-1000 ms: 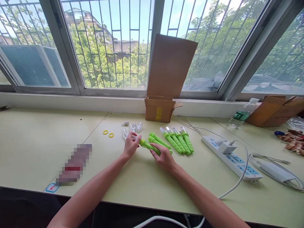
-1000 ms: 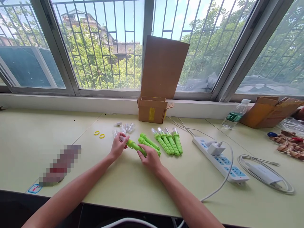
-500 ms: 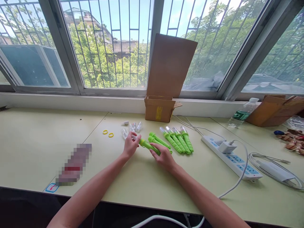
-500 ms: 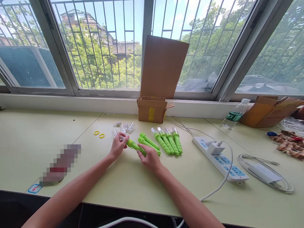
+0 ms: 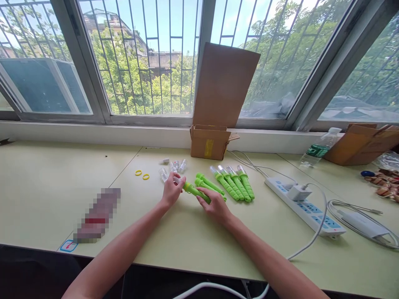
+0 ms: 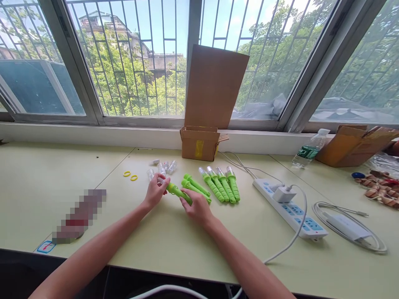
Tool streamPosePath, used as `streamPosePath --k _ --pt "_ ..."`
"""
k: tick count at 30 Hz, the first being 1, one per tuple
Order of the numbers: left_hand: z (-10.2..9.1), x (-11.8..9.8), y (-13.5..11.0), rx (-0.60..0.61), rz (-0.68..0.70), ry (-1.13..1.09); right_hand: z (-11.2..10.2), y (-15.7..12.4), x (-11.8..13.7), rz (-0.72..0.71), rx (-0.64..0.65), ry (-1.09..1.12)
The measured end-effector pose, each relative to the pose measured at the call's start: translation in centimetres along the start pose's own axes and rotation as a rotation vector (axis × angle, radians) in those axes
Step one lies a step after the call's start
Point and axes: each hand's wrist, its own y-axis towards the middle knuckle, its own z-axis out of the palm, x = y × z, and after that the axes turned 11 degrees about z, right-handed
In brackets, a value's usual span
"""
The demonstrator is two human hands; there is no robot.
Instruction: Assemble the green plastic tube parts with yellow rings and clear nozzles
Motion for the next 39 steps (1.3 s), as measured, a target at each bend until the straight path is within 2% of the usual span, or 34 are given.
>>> streamPosePath --k 39 --pt "-0.2 0.83 0.18 0.058 0.029 0.094 -0.02 -0.14 0.15 0.013 0.007 -0.008"
